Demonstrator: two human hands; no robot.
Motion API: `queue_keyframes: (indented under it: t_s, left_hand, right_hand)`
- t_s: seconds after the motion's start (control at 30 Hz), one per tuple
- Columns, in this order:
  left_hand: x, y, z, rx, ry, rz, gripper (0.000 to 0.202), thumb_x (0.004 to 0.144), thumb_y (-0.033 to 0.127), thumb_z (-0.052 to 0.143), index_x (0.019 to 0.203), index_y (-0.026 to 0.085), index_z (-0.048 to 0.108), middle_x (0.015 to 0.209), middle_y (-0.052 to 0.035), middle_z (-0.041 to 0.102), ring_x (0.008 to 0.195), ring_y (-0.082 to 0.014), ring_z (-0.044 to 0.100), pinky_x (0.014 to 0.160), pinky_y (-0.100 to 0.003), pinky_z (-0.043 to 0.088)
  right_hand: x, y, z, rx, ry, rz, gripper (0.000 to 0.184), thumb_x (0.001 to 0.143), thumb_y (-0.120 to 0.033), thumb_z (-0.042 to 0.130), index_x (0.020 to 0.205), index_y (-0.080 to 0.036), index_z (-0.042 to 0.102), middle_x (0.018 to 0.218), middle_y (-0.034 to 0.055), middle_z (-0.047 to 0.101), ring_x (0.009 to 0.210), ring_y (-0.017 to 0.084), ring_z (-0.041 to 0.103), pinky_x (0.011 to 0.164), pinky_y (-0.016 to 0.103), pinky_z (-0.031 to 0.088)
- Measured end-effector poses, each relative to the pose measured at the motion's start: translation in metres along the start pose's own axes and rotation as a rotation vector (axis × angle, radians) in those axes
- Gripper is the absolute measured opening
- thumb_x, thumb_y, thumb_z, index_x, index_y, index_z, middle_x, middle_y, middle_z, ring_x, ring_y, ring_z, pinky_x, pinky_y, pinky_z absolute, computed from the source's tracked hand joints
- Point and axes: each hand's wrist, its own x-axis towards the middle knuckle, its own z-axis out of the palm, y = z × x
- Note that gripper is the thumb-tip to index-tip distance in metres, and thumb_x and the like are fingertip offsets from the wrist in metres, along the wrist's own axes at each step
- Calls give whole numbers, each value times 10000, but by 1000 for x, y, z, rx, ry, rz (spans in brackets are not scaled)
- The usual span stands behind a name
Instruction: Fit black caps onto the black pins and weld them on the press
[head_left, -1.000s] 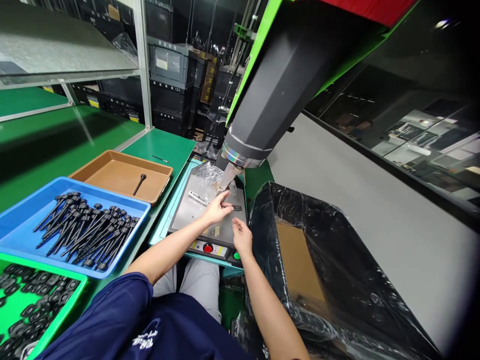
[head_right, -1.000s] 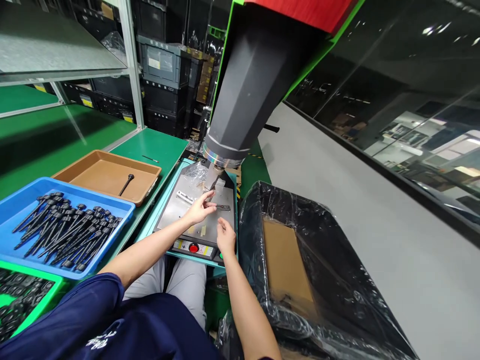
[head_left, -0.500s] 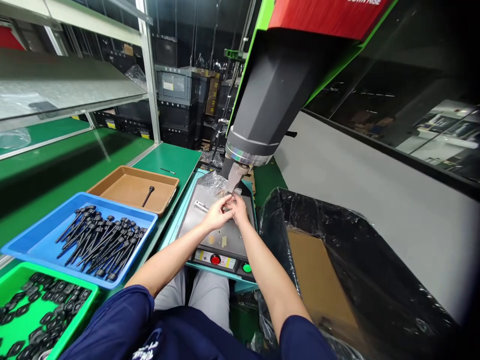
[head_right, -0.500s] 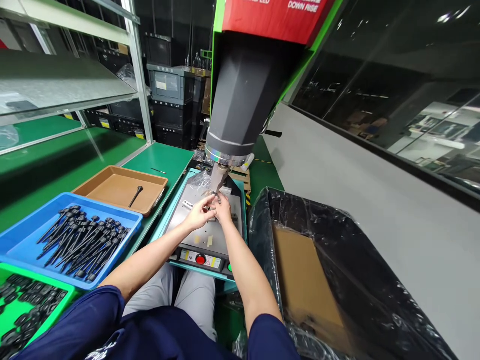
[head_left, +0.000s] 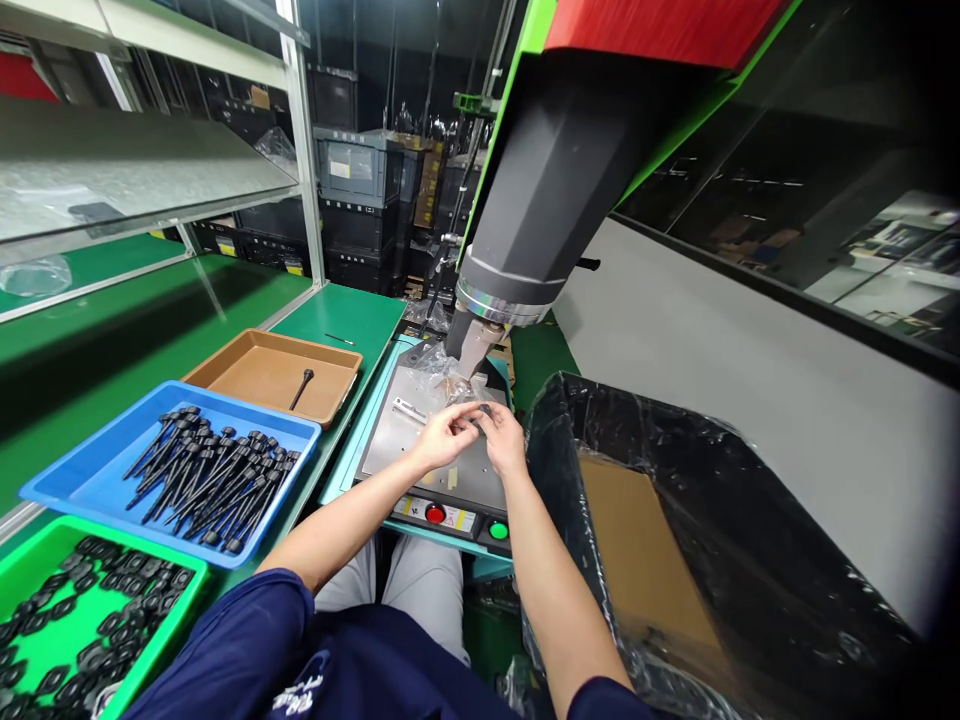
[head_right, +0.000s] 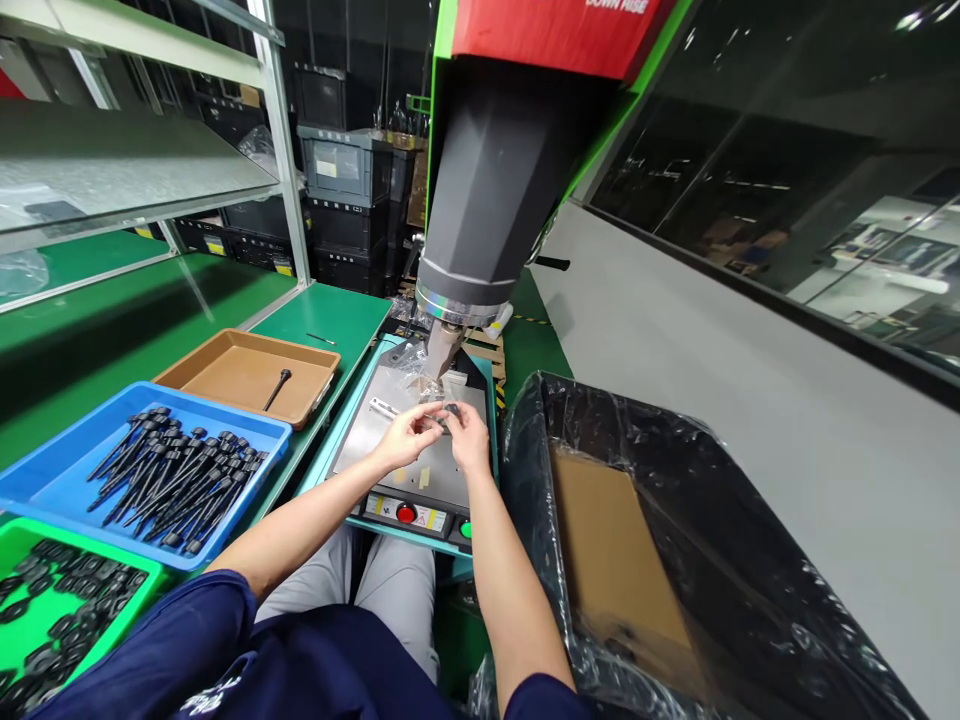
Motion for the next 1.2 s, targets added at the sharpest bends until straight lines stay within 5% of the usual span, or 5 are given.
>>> queue_keyframes:
  t_s: [0.2,0.37,0.6,0.9,1.2]
  left_hand:
    - [-20,-4,-1,102,-128,-120,583,818,253,623,1388,178,523,1092,-103,713,732,-129,633,724,-294,533]
    - [-57,14,-6,212,-365,26,487,858,349,639,1320,202,596,1171,-102,691,1009,-202,642,869,-332,516]
    - [-95,30,-10,331,-195,81,284,918,382,559,915,143,713,857,-68,700,794,-175,637,762,-289,498]
    - [-117,46,-38,382,-149,67,301,945,380,525,969,143,708,891,-65,707,792,-159,635,771,-267,491]
    - [-166,78,-70,496,-132,-202,238,906,325,560,1005,160,701,825,-18,706,726,-137,610,715,-240,472]
  right_hand:
    - [-58,-19,-36,26,99,41,420,695,-456,798,958,-183,618,914,97,737,880,241,700,831,422,556]
    - [-93,-50,-24,42,75,-53,365,719,-397,808,956,-209,604,904,63,718,858,213,691,810,386,564]
    - [-123,-65,15,108,30,-121,350,710,-348,831,908,-215,575,866,26,675,806,179,664,758,340,566]
    - [-126,-63,31,64,-112,-42,483,769,-336,766,1203,-202,601,1044,90,709,852,197,678,780,358,559]
    - [-134,-71,75,255,-265,208,574,635,-321,855,1129,-240,574,857,12,673,815,187,655,767,346,561]
